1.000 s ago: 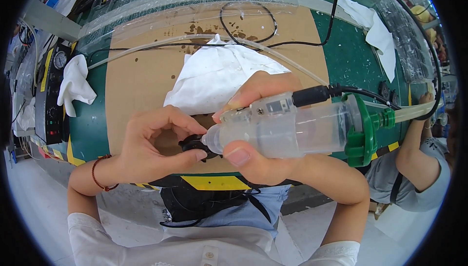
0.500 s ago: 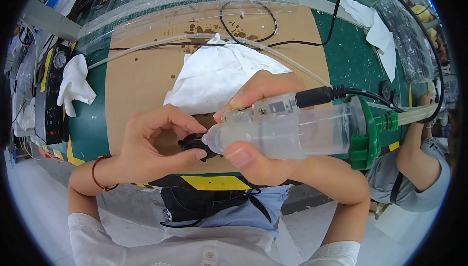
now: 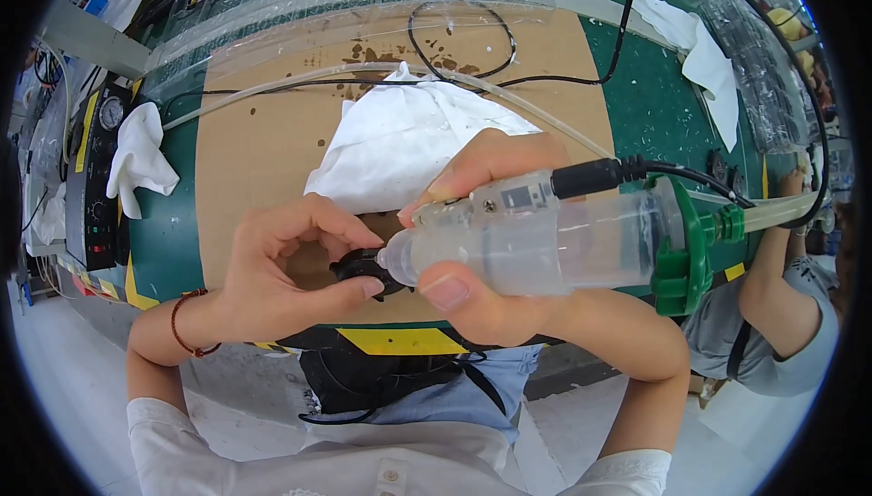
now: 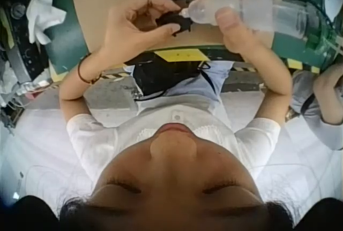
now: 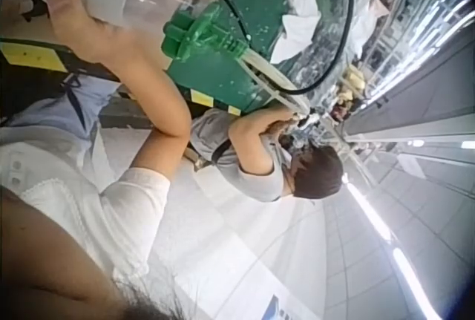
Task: The person applies adhesive sealant to plastic components using a syringe dispenser at a workbench.
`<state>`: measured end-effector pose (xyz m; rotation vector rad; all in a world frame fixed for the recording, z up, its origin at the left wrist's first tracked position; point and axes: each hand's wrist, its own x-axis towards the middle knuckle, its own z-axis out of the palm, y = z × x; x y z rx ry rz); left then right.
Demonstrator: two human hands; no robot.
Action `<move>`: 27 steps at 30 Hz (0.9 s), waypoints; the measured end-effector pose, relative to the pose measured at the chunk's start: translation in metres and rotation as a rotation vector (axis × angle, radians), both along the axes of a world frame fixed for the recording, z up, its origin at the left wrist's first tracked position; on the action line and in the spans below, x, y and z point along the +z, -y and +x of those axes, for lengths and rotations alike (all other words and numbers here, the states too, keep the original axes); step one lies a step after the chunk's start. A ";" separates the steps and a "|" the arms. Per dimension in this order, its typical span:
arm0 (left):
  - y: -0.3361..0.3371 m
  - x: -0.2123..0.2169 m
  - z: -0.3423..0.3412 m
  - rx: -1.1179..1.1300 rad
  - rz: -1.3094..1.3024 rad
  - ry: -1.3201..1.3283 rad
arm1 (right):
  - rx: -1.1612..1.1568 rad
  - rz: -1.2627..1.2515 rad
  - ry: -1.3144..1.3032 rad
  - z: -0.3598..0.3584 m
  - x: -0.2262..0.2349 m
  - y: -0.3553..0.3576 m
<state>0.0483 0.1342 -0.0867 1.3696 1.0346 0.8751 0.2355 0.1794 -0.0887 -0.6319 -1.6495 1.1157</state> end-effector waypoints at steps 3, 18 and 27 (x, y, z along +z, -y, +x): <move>0.000 0.000 0.000 0.001 -0.013 0.002 | -0.006 0.015 -0.011 0.000 0.000 -0.001; 0.001 -0.003 0.003 0.070 0.010 0.007 | -0.008 0.003 -0.010 0.001 0.001 0.000; 0.000 -0.002 0.002 0.064 0.007 -0.003 | 0.012 0.001 0.022 0.004 0.002 -0.001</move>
